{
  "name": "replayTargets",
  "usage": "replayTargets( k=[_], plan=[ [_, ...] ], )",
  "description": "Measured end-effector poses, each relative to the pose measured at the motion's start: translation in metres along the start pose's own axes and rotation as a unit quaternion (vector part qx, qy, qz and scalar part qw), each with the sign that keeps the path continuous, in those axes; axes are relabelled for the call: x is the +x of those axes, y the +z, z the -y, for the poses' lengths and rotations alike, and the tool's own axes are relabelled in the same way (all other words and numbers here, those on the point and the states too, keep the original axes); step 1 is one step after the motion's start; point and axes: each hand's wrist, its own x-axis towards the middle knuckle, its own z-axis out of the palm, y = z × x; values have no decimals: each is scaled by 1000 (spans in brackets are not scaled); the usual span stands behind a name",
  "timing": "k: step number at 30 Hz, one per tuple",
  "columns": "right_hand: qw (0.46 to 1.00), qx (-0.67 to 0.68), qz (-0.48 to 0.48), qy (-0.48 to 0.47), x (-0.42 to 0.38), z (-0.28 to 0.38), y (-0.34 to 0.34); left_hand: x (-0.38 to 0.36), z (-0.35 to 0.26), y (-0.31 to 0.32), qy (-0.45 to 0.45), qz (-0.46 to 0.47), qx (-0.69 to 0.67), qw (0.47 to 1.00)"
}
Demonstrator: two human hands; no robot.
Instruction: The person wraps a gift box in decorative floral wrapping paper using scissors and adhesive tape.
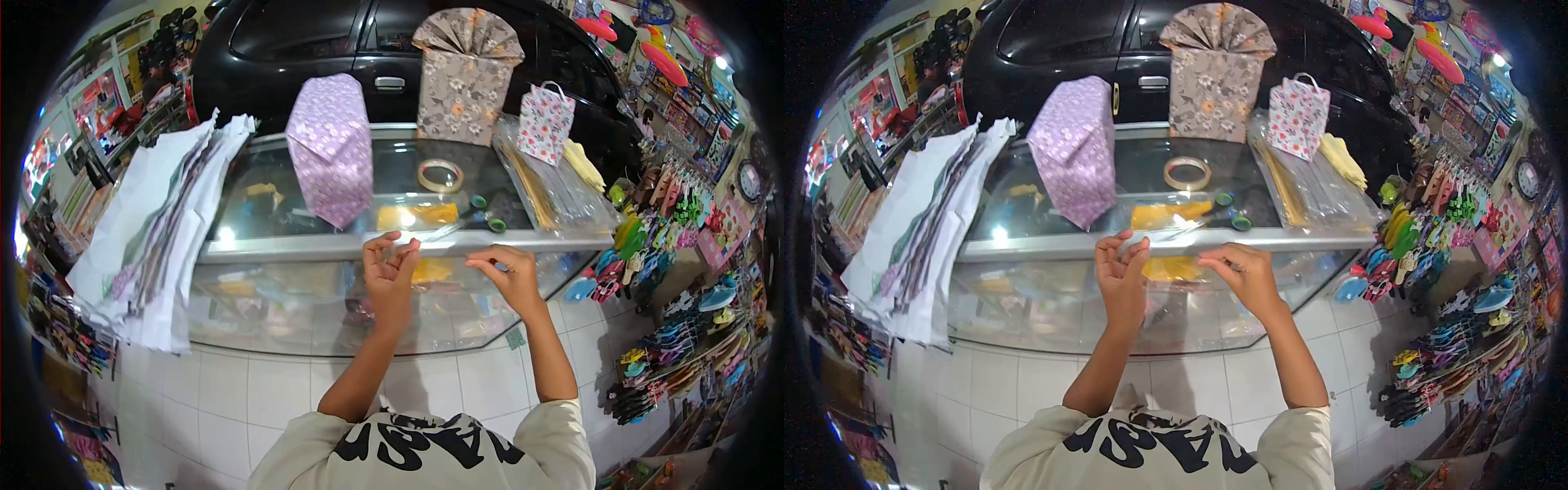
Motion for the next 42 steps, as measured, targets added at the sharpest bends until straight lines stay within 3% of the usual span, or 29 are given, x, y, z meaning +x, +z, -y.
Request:
replayTargets(
  k=[3,8,11,18,21,25,30,34,37,40,42],
  plan=[
    [999,9,32,12,-37,-17,-20,-43,18,14,-17,-46,18,999],
    [976,158,49,144,-111,-49,-59,-110,68,35,-48,-75,42,995],
    [967,185,40,171,-156,-80,-83,-140,99,44,-96,-49,48,993],
    [908,262,-75,318,-247,-150,-119,-176,176,55,-170,-3,111,979],
    [883,238,-107,390,-277,-170,-131,-201,202,59,-220,-4,125,968],
    [889,173,-148,397,-316,-216,-150,-222,249,61,-227,4,126,966],
    [909,143,-179,349,-363,-303,-160,-240,313,72,-212,-61,162,962],
    [887,236,-165,360,-419,-386,-146,-276,386,69,-191,-123,166,960],
    [875,234,-137,402,-461,-443,-124,-304,446,46,-195,-150,173,954],
    [836,165,-86,516,-508,-517,-85,-328,502,13,-229,-166,180,942],
    [847,135,-105,503,-548,-581,-44,-341,543,-14,-238,-160,180,941]
  ],
)
